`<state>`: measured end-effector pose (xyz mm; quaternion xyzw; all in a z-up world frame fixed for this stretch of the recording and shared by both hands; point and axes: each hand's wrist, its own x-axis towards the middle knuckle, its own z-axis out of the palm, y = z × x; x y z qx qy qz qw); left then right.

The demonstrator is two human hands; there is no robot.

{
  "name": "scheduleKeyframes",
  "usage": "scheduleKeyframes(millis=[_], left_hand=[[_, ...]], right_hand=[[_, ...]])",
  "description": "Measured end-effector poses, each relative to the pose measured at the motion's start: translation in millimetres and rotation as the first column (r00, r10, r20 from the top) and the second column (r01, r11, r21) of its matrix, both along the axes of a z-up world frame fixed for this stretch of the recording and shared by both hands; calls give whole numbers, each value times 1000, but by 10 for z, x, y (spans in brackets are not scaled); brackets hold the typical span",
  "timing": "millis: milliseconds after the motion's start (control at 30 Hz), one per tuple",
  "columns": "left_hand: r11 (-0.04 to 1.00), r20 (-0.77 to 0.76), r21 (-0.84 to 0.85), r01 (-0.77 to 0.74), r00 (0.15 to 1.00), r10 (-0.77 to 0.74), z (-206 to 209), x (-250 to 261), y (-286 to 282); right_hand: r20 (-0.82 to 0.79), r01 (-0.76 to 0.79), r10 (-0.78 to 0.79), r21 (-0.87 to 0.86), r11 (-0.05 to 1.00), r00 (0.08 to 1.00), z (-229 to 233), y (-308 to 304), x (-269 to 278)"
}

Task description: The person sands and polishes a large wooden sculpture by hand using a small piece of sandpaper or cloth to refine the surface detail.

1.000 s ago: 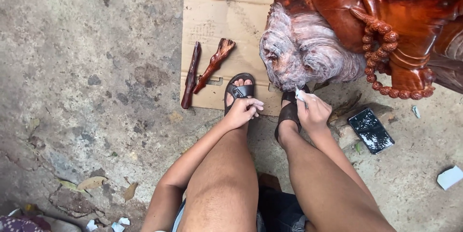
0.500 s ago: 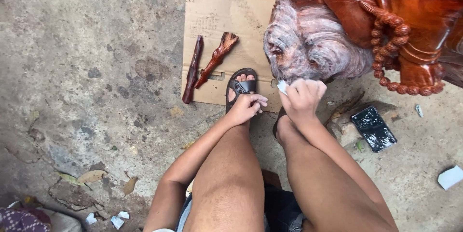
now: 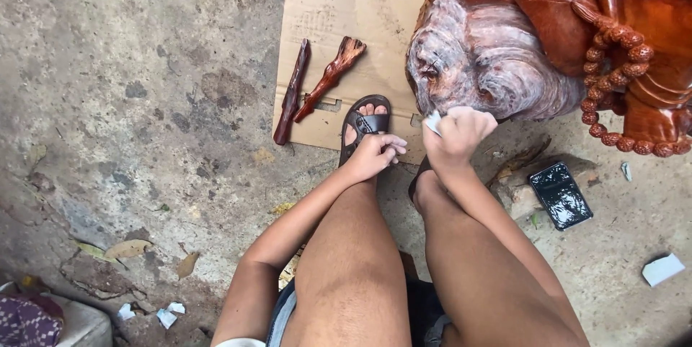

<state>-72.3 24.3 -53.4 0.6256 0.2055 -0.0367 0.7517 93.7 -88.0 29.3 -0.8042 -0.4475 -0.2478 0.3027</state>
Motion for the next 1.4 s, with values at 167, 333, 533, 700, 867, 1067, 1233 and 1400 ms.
scheduleKeyframes(millis=[167, 333, 533, 700, 867, 1067, 1233, 1400], left_hand=[[1000, -3, 8, 8, 1000, -8, 84, 25, -2], [1000, -16, -7, -23, 1000, 23, 16, -4, -23], [999, 2, 46, -4, 1000, 4, 14, 36, -7], [999, -15, 33, -44, 999, 44, -51, 13, -43], [985, 36, 151, -89, 996, 84, 391, 203, 22], [982, 131, 191, -5, 991, -21, 822, 433, -52], [983, 85, 183, -5, 996, -11, 842, 412, -25], [977, 31, 211, 4, 999, -11, 671, 280, -27]], right_hand=[[69, -58, 59, -15, 998, 996, -169, -105, 10], [74, -78, 77, -1, 997, 994, -119, -67, 21], [67, -86, 83, 39, 996, 994, 76, -50, 57], [69, -92, 85, 98, 991, 994, 53, -52, 78], [62, -143, 138, 90, 986, 988, 72, -110, 60], [26, -207, 205, 77, 975, 978, -59, -425, -85], [37, -248, 245, 77, 966, 969, -151, -430, -106], [-11, -306, 309, 97, 947, 951, -205, -425, -154]])
